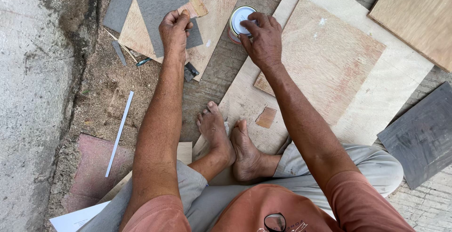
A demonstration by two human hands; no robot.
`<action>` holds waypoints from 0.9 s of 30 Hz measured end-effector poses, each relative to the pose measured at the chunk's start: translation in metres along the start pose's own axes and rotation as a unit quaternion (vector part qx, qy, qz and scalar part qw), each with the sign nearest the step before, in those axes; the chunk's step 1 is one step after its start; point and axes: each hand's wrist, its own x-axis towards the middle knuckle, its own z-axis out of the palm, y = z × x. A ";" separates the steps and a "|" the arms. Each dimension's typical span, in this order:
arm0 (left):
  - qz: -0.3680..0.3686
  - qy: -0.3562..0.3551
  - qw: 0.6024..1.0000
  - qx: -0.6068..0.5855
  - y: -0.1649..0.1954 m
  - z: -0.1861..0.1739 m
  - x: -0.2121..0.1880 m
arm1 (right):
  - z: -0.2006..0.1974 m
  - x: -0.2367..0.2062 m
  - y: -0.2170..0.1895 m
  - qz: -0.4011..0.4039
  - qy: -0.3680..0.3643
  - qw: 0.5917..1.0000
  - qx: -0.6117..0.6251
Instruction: The person applies a finish to a wooden board using a sponge, then places a white sheet on top and smooths it with their hands and a wooden stick. They repeat this process with another board.
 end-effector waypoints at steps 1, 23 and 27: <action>-0.003 -0.002 1.000 0.005 -0.001 0.000 0.000 | 0.000 -0.001 -0.001 -0.010 0.005 1.000 -0.026; 0.233 0.001 0.938 0.258 -0.004 0.050 -0.062 | -0.139 -0.246 0.171 0.245 -0.044 0.965 0.086; 0.344 -0.098 0.892 0.276 -0.010 0.107 -0.104 | -0.163 -0.259 0.245 0.453 0.046 0.875 0.167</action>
